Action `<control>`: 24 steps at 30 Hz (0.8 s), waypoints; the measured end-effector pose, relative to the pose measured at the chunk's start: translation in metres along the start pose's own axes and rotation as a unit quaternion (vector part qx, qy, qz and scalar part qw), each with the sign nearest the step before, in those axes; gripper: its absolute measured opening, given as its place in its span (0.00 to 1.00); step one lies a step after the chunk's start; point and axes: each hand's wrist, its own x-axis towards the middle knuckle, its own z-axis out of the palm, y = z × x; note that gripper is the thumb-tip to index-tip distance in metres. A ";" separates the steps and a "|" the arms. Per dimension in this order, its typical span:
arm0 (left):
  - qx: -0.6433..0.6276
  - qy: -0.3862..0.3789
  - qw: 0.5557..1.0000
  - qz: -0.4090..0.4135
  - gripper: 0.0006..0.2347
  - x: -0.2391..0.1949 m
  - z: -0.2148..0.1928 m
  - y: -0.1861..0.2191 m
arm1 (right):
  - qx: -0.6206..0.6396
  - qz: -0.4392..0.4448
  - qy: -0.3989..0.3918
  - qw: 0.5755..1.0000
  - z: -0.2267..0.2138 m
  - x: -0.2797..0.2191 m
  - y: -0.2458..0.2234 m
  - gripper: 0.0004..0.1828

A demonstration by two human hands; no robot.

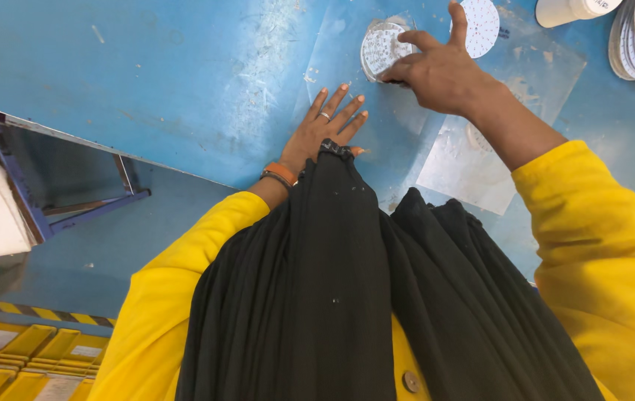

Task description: The person places perforated white discs onto a clear plastic sheet on a blue workbench. They use a small metal spatula to spread a white paste over each disc, then press the plastic sheet down to adhere the discs. The process is repeated for multiple discs.

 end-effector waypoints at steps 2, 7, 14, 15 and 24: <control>0.000 -0.002 1.000 -0.001 0.28 0.001 -0.002 0.001 | -0.015 0.010 -0.018 1.000 -0.001 -0.005 0.002 0.23; -0.013 -0.017 1.000 -0.009 0.27 0.003 -0.007 0.004 | 0.147 0.042 0.027 0.988 -0.016 -0.015 0.034 0.22; 0.007 -0.020 1.000 -0.013 0.27 0.003 -0.003 0.005 | 0.459 0.177 0.051 0.869 -0.033 -0.059 0.063 0.17; 0.012 -0.021 1.000 -0.013 0.26 0.003 -0.001 0.004 | 0.473 0.183 0.069 0.859 -0.033 -0.068 0.063 0.17; 0.010 -0.012 1.000 -0.005 0.27 0.004 0.003 0.004 | 0.494 0.332 0.121 0.794 -0.008 -0.164 0.073 0.16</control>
